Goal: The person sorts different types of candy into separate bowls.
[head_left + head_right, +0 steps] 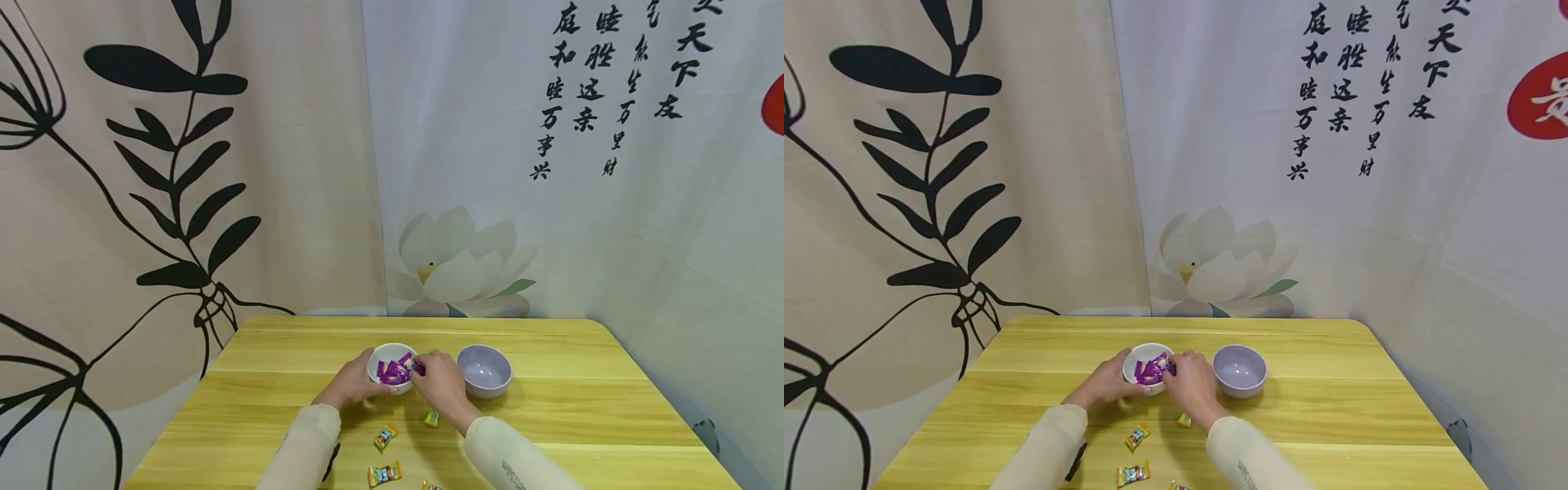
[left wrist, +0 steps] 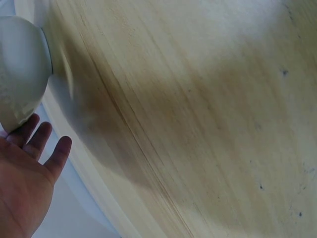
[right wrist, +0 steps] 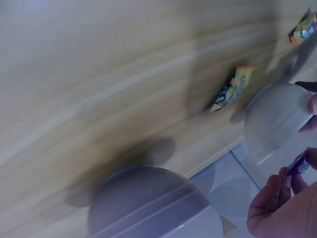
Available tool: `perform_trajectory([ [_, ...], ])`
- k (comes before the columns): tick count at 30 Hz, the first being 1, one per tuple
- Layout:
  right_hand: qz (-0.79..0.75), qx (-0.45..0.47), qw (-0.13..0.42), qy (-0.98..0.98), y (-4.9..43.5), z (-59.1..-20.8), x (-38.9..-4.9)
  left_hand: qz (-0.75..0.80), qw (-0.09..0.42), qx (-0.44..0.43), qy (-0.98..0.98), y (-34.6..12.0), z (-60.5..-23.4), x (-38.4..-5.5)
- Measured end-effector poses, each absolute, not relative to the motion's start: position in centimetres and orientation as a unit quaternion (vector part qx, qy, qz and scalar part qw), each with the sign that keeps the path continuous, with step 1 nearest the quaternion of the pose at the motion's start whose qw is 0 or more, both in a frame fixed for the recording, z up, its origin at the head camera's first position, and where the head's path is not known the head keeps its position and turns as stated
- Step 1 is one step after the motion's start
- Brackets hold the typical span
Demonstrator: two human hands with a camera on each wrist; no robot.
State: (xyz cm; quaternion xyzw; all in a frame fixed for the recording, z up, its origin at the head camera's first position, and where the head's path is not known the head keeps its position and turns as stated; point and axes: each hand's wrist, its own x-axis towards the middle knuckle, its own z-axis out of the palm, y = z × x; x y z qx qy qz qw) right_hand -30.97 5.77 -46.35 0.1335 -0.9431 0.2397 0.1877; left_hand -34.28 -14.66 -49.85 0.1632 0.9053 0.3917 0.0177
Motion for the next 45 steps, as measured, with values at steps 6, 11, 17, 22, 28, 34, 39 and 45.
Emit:
perform_trajectory([
  [6, 0.244, 0.131, 0.16, -0.947, 4.4, -45.6, -31.9, 0.39, 0.02, 0.168, 0.905, -14.5, -49.7, -34.3],
  [11, 0.246, 0.144, 0.162, -0.945, 3.9, -45.5, -32.2, 0.391, 0.014, 0.18, 0.903, -14.3, -49.7, -34.4],
  [17, 0.254, 0.129, 0.155, -0.946, 4.8, -45.6, -32.3, 0.398, 0.013, 0.173, 0.901, -14.2, -49.7, -34.4],
  [22, 0.258, 0.134, 0.15, -0.945, 6.1, -45.4, -32.4, 0.397, 0.006, 0.175, 0.901, -14.4, -49.9, -34.5],
  [28, 0.257, 0.136, 0.155, -0.944, 7.5, -45.5, -32.6, 0.392, 0.013, 0.168, 0.905, -14.5, -49.8, -34.5],
  [34, 0.254, 0.129, 0.157, -0.946, 8.8, -45.8, -32.7, 0.382, 0.016, 0.164, 0.909, -14.5, -49.6, -34.2],
  [39, 0.245, 0.131, 0.157, -0.948, 9.8, -45.5, -32.5, 0.376, 0.021, 0.153, 0.914, -14.5, -49.5, -34.1],
  [45, 0.259, 0.134, 0.167, -0.942, 11.5, -45.4, -32.5, 0.381, 0.027, 0.149, 0.912, -14.5, -49.5, -34.1],
])
